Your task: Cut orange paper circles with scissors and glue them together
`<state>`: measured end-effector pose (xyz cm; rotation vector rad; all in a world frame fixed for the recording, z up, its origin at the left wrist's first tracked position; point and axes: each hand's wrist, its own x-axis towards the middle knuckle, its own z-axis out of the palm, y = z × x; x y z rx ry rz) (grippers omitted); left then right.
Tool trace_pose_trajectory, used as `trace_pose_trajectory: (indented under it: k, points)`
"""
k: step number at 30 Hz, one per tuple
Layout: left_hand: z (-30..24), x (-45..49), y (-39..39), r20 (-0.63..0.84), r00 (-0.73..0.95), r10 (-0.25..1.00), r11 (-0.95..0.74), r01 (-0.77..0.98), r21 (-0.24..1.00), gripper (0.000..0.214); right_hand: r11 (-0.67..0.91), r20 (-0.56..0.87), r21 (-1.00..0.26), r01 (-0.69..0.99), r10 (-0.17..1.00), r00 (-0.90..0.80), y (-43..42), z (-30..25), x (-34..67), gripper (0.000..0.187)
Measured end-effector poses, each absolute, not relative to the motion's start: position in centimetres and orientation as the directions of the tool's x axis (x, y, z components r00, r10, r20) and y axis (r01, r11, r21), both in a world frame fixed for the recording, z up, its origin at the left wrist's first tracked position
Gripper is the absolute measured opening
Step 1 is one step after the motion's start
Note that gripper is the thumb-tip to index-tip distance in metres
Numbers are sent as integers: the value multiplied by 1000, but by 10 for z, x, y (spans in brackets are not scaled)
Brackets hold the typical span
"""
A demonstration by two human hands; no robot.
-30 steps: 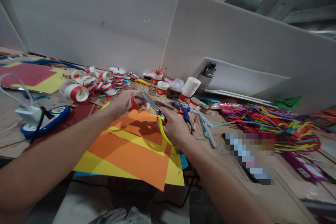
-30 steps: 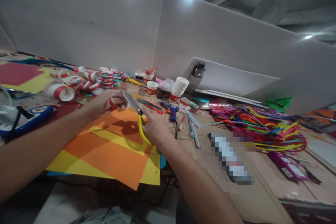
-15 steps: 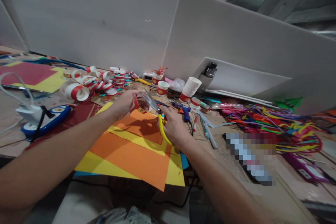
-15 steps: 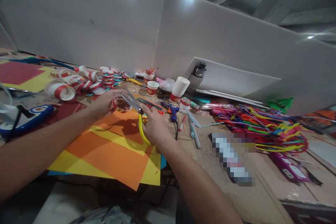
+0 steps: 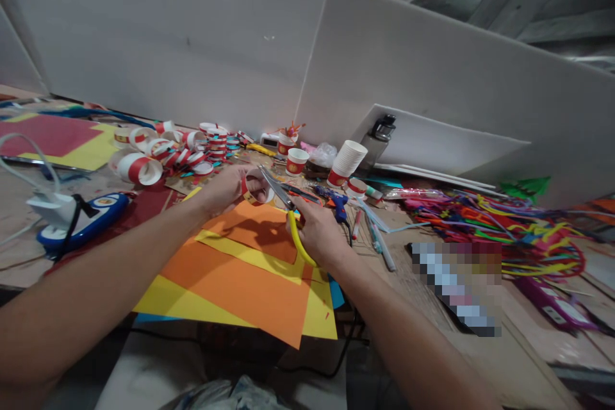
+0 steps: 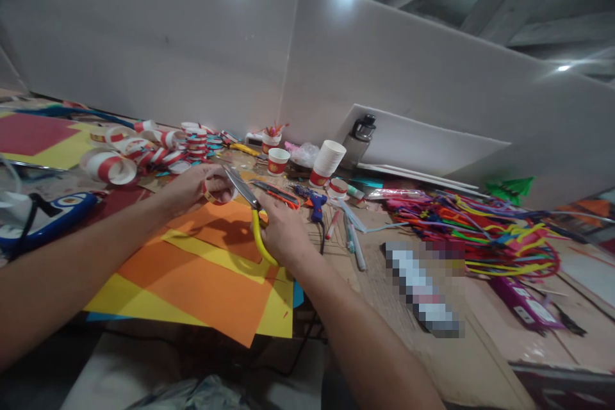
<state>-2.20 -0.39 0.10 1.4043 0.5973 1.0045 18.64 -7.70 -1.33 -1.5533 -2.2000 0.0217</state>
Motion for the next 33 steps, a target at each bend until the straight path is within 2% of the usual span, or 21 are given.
trace_pose_trajectory:
  k: [7, 16, 25, 33]
  points:
    - [6, -20, -4, 226, 285, 932, -132, -315, 940, 24, 368, 341, -289, 884, 902, -264, -76, -14, 188, 34]
    - [5, -12, -8, 156, 412, 898, -45, -267, 963, 10, 349, 317, -256, 902, 911, -262, -76, -15, 185, 50]
    - [12, -14, -10, 117, 416, 902, -31, -208, 978, 17, 379, 324, -290, 879, 903, -282, -77, -14, 186, 45]
    - [5, -23, -6, 166, 445, 880, -119, -131, 984, 24, 402, 367, -262, 877, 882, -295, -78, -15, 186, 40]
